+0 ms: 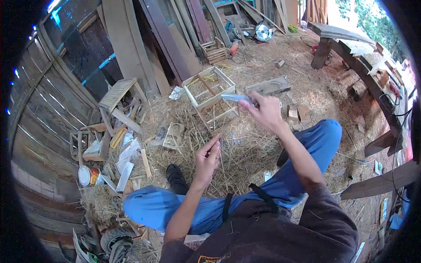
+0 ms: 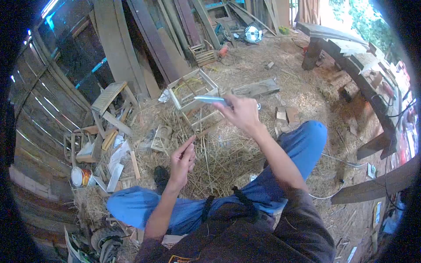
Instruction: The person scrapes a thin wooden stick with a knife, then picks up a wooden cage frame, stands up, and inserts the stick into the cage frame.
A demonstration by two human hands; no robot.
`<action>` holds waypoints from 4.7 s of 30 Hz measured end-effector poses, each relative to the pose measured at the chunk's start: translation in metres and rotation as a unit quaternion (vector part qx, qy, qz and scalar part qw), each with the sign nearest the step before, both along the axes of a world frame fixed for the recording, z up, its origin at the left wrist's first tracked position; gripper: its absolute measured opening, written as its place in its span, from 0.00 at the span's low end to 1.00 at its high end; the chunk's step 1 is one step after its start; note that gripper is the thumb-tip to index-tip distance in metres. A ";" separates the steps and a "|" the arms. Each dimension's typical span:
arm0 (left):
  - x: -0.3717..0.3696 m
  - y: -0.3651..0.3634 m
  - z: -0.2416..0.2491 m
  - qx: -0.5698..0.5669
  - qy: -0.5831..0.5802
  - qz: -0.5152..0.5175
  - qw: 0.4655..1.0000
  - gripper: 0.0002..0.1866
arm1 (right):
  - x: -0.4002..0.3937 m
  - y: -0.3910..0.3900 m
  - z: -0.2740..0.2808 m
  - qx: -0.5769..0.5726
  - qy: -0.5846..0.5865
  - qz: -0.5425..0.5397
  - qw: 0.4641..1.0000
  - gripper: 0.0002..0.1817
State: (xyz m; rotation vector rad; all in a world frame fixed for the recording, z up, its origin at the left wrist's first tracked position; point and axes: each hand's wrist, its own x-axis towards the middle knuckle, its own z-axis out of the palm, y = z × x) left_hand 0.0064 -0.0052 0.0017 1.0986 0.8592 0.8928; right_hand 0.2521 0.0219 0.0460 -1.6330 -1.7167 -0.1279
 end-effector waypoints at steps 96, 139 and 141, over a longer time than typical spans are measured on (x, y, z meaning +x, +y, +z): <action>0.004 -0.002 -0.012 0.239 0.151 0.003 0.959 0.14 | -0.041 -0.031 -0.029 0.078 -0.069 0.151 0.983 0.11; 0.002 0.003 0.002 0.237 0.199 0.003 0.951 0.14 | -0.042 -0.019 -0.043 0.033 0.047 0.052 0.997 0.11; 0.003 0.003 -0.001 0.272 0.196 0.013 0.942 0.14 | -0.046 -0.021 -0.044 0.012 0.034 0.081 0.996 0.10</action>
